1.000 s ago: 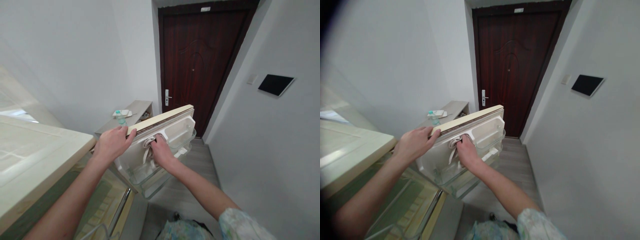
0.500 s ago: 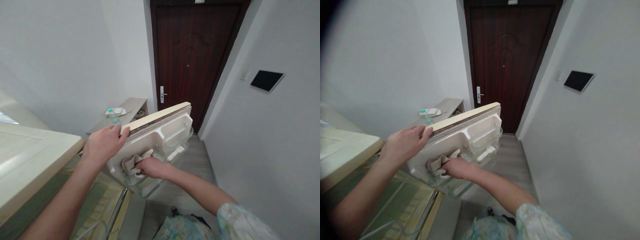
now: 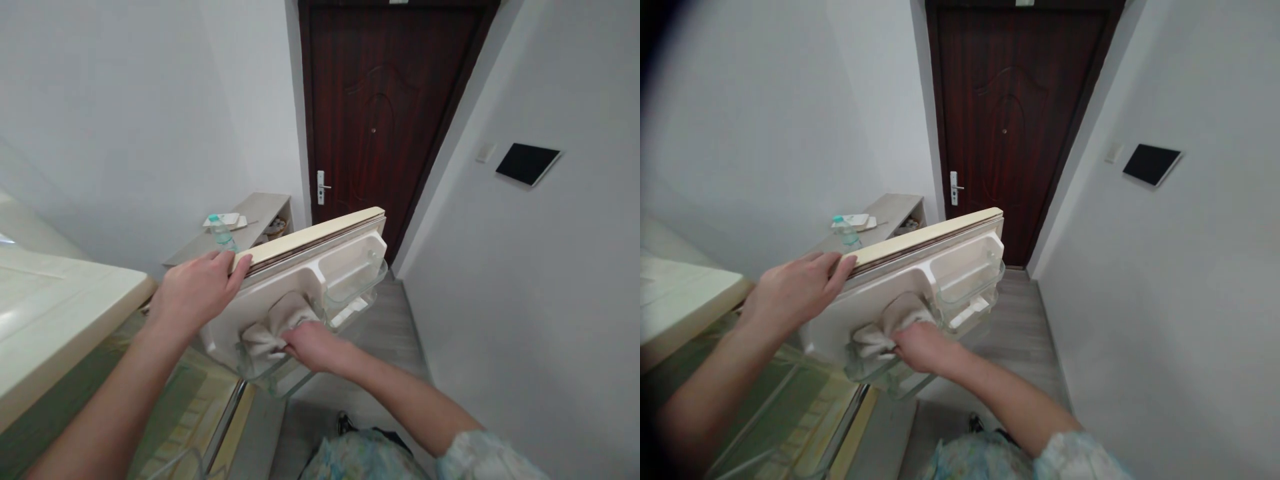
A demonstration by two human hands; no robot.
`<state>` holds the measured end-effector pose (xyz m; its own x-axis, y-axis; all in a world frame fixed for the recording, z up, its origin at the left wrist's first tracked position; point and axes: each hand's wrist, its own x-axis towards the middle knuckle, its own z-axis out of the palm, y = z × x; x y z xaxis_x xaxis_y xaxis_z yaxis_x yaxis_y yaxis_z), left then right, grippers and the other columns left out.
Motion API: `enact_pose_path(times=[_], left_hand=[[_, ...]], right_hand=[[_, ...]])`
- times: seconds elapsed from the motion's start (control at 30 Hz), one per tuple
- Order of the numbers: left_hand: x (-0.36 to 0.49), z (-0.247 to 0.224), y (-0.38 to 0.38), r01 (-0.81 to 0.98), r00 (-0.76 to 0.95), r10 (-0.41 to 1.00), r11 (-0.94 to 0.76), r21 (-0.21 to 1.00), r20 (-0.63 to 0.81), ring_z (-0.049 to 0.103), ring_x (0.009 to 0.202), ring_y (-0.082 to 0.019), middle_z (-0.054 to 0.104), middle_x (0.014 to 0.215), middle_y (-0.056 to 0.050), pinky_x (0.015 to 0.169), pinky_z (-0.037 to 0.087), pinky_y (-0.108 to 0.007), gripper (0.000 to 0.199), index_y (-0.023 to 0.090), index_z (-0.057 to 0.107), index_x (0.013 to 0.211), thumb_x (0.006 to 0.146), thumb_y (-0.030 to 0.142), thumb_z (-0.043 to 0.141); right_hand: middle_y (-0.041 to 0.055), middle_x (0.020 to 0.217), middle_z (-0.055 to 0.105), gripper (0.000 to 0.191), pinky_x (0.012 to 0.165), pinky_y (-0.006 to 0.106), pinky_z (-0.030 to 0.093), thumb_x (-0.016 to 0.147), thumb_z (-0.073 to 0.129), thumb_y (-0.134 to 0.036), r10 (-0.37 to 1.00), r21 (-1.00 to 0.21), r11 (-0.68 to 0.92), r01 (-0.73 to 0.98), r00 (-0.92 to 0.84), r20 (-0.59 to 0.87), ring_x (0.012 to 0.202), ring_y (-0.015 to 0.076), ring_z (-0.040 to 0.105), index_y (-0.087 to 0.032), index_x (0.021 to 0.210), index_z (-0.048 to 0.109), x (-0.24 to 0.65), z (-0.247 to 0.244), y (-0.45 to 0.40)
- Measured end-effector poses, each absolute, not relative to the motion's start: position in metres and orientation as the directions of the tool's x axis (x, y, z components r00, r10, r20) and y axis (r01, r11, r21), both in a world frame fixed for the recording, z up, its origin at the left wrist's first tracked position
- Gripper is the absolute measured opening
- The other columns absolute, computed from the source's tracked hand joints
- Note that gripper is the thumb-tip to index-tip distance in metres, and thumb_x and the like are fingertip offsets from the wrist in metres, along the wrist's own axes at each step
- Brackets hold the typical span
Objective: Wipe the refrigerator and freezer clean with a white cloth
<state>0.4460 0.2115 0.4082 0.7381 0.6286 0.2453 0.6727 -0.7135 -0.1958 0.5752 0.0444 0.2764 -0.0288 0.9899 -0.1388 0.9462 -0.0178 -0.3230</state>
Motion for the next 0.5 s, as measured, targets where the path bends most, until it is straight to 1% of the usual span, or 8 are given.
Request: enact_pose_path(times=[0.07, 0.1, 0.17, 0.23, 0.3, 0.37, 0.43, 0.5], left_hand=[[0.447, 0.409, 0.21, 0.685, 0.727, 0.645, -0.706, -0.18, 0.237, 0.071, 0.088, -0.034, 0.072, 0.099, -0.012, 0.063, 0.035, -0.038, 0.066, 0.02, 0.066, 0.101, 0.107, 0.057, 0.012], [0.447, 0.41, 0.209, 0.691, 0.721, 0.651, -0.702, -0.174, 0.239, 0.071, 0.09, -0.034, 0.073, 0.1, -0.012, 0.063, 0.035, -0.038, 0.066, 0.02, 0.066, 0.101, 0.107, 0.057, 0.013], [0.447, 0.412, 0.207, 0.693, 0.72, 0.653, -0.699, -0.177, 0.237, 0.071, 0.091, -0.033, 0.072, 0.102, -0.012, 0.064, 0.035, -0.038, 0.065, 0.02, 0.066, 0.102, 0.107, 0.057, 0.013], [0.447, 0.413, 0.206, 0.685, 0.728, 0.65, -0.703, -0.192, 0.22, 0.07, 0.089, -0.033, 0.072, 0.099, -0.011, 0.063, 0.033, -0.037, 0.064, 0.02, 0.066, 0.102, 0.107, 0.055, 0.012], [0.446, 0.414, 0.205, 0.668, 0.745, 0.638, -0.714, -0.212, 0.197, 0.07, 0.087, -0.032, 0.07, 0.096, -0.011, 0.062, 0.031, -0.037, 0.063, 0.02, 0.065, 0.104, 0.107, 0.053, 0.011], [0.446, 0.414, 0.205, 0.657, 0.754, 0.628, -0.723, -0.213, 0.195, 0.069, 0.087, -0.031, 0.069, 0.095, -0.01, 0.062, 0.029, -0.036, 0.063, 0.02, 0.065, 0.105, 0.107, 0.053, 0.012], [0.445, 0.415, 0.206, 0.648, 0.761, 0.619, -0.739, -0.185, 0.194, 0.068, 0.087, -0.031, 0.068, 0.095, -0.011, 0.063, 0.028, -0.035, 0.064, 0.02, 0.064, 0.103, 0.107, 0.055, 0.012], [0.443, 0.416, 0.207, 0.644, 0.762, 0.62, -0.757, -0.11, 0.188, 0.066, 0.085, -0.03, 0.067, 0.095, -0.012, 0.063, 0.025, -0.034, 0.064, 0.019, 0.065, 0.102, 0.107, 0.056, 0.013]], right_hand=[[0.0126, 0.103, 0.077, 0.027, 0.078, 0.03, 0.049, 0.107, 0.052, -0.032, 0.991, -0.327, -0.115, 0.938, 0.084, -0.106, 0.097, 0.026, 0.074, -0.016, 0.108, 0.074, 0.59, 0.275, 0.032], [0.013, 0.104, 0.077, 0.025, 0.081, 0.031, 0.05, 0.106, 0.052, -0.028, 0.992, -0.356, -0.125, 0.926, 0.105, -0.074, 0.099, 0.0258, 0.073, -0.015, 0.106, 0.073, 0.594, 0.273, 0.025], [0.0118, 0.105, 0.076, 0.022, 0.087, 0.029, 0.05, 0.105, 0.052, -0.024, 0.987, -0.486, -0.112, 0.867, 0.152, 0.044, 0.102, 0.0238, 0.071, -0.015, 0.104, 0.072, 0.596, 0.267, 0.011], [0.0093, 0.103, 0.076, 0.026, 0.087, 0.028, 0.049, 0.106, 0.05, -0.028, 0.927, -0.673, -0.12, 0.729, 0.325, 0.186, 0.097, 0.0208, 0.07, -0.016, 0.104, 0.073, 0.598, 0.262, -0.006], [0.008, 0.096, 0.076, 0.037, 0.081, 0.027, 0.049, 0.106, 0.051, -0.043, 0.748, -0.849, -0.136, 0.511, 0.615, 0.25, 0.088, 0.0194, 0.068, -0.015, 0.102, 0.074, 0.606, 0.263, -0.025], [0.0083, 0.094, 0.075, 0.049, 0.075, 0.027, 0.05, 0.101, 0.054, -0.058, 0.507, -0.962, -0.074, 0.264, 0.84, 0.192, 0.083, 0.0198, 0.066, -0.014, 0.103, 0.074, 0.623, 0.271, -0.04], [0.0093, 0.098, 0.075, 0.05, 0.075, 0.029, 0.052, 0.093, 0.063, -0.06, 0.358, -0.991, 0.055, 0.122, 0.924, 0.134, 0.085, 0.0208, 0.066, -0.013, 0.105, 0.072, 0.644, 0.284, -0.046], [0.0107, 0.109, 0.076, 0.045, 0.084, 0.031, 0.054, 0.085, 0.073, -0.05, 0.338, -0.974, 0.158, 0.16, 0.919, 0.205, 0.093, 0.0219, 0.068, -0.013, 0.111, 0.07, 0.661, 0.297, -0.041]])
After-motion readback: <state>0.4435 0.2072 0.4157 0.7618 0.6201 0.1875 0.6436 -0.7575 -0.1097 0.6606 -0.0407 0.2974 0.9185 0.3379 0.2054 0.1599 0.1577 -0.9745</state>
